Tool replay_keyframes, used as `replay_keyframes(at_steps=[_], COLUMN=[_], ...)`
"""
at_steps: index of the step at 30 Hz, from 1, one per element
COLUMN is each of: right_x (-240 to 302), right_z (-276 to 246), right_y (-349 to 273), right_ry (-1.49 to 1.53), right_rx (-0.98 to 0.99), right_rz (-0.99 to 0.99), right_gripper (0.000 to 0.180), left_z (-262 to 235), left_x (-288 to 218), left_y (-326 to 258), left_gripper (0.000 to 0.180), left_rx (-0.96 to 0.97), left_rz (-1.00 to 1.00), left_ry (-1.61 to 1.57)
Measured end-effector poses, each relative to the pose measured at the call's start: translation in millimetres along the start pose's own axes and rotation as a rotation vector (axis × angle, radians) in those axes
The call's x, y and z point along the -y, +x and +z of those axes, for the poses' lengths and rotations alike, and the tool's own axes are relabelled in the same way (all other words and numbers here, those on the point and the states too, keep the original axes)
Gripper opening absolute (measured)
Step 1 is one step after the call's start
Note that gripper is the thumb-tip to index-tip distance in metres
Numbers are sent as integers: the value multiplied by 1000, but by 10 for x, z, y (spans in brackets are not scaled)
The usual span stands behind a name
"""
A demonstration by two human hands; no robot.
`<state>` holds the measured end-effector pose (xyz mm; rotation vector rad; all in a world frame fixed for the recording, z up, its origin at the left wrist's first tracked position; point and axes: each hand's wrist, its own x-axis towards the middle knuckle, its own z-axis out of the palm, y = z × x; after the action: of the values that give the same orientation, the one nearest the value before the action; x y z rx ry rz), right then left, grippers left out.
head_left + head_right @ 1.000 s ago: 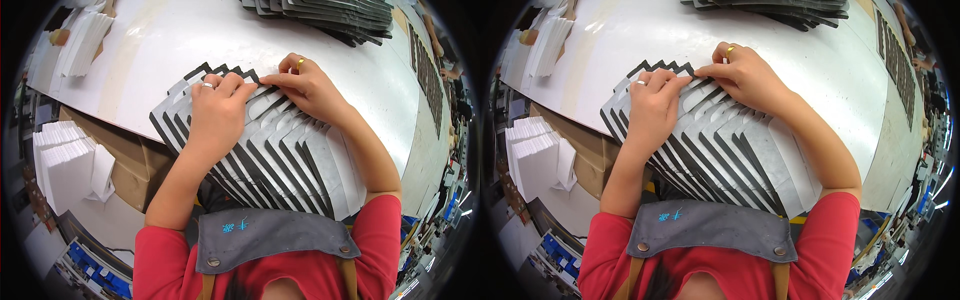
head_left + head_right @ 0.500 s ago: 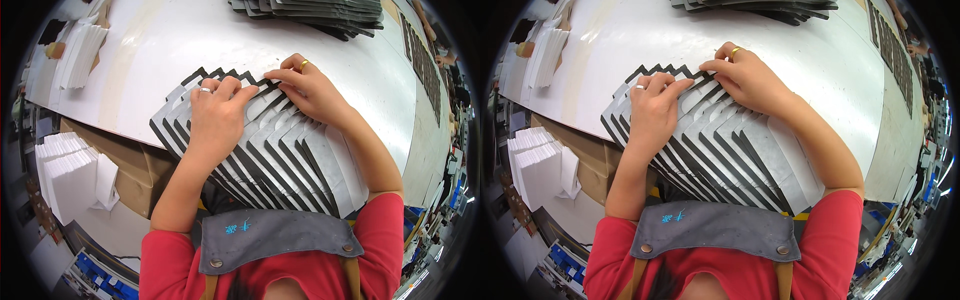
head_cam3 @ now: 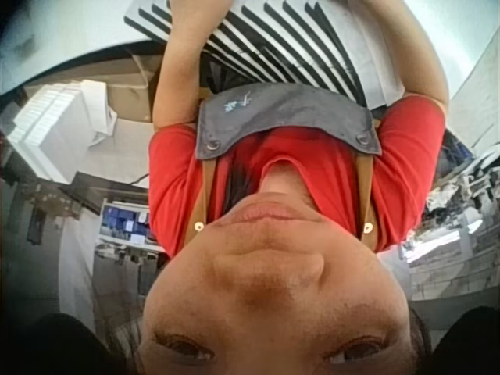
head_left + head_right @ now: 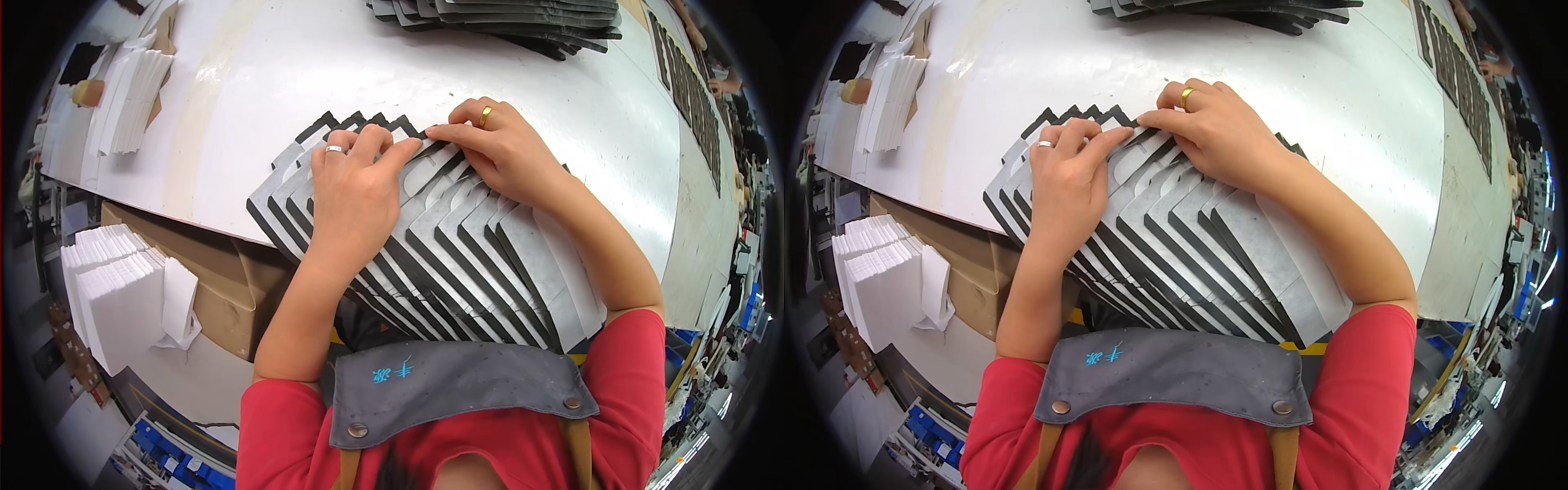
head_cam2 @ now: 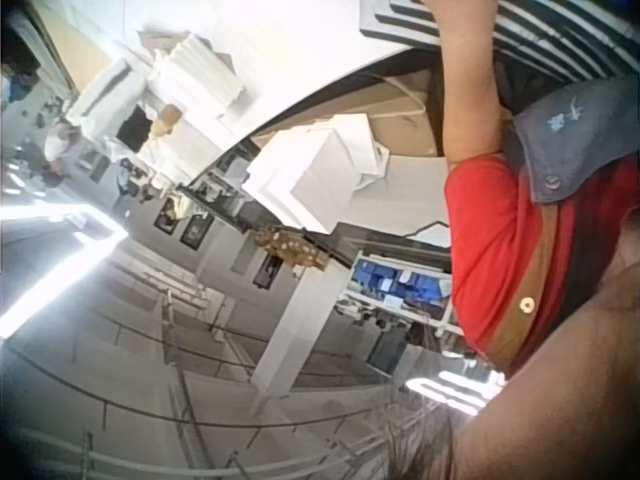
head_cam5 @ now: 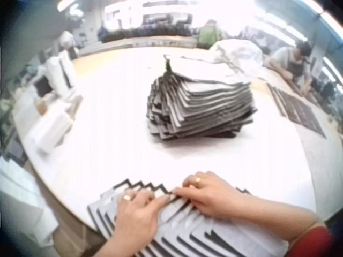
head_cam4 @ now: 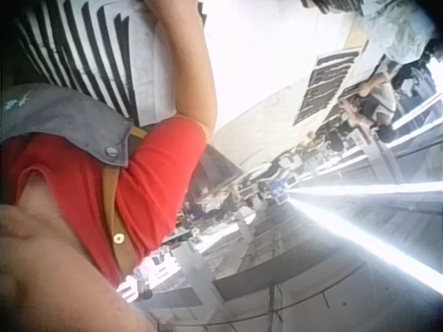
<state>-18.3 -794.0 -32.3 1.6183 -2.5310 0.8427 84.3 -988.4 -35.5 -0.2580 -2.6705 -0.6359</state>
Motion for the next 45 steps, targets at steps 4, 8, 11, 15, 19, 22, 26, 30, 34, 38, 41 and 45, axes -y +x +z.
replay_keyframes(at_steps=[4, 8, 11, 15, 19, 22, 26, 30, 34, 38, 41, 45], right_x=[-26, -4, 78, 76, 88, 114, 46, 16, 22, 74, 70, 85], right_z=[-54, -69, 6, 109, 54, -3, 71, 99, 82, 51, 36, 44], right_y=[-4, 218, 400, 537, 617, 569, 480, 456, 384, 311, 264, 241], right_ry=[218, 335, 318, 277, 424, 503, 441, 377, 234, 153, 243, 325], right_rx=[27, -98, -20, 66, 188, 187, 134, 101, 61, 13, 27, 30], right_rz=[106, 228, 219, 193, 363, 357, 183, 83, -29, -36, 63, 188], right_gripper=[33, 25, 22, 25, 23, 22, 23, 27, 29, 25, 29, 36], left_z=[-8, -110, -180, -166, -174, -183, -178, -152, -152, -146, -133, -126], left_x=[-4, 19, 95, 167, 178, 185, 209, 226, 204, 168, 175, 176], left_y=[-6, 30, 40, -10, -22, -25, -20, -42, -64, -61, -55, -65], left_gripper=[27, 23, 21, 21, 22, 22, 21, 19, 22, 23, 24, 26], left_rx=[3, 37, 1, -9, 23, 33, 29, -8, 1, -2, -15, -25], left_rz=[-17, -161, -307, -309, -284, -265, -227, -174, -109, -65, -37, -15], left_ry=[-12, -271, -394, -286, -229, -226, -257, -241, -124, -59, -64, -41])
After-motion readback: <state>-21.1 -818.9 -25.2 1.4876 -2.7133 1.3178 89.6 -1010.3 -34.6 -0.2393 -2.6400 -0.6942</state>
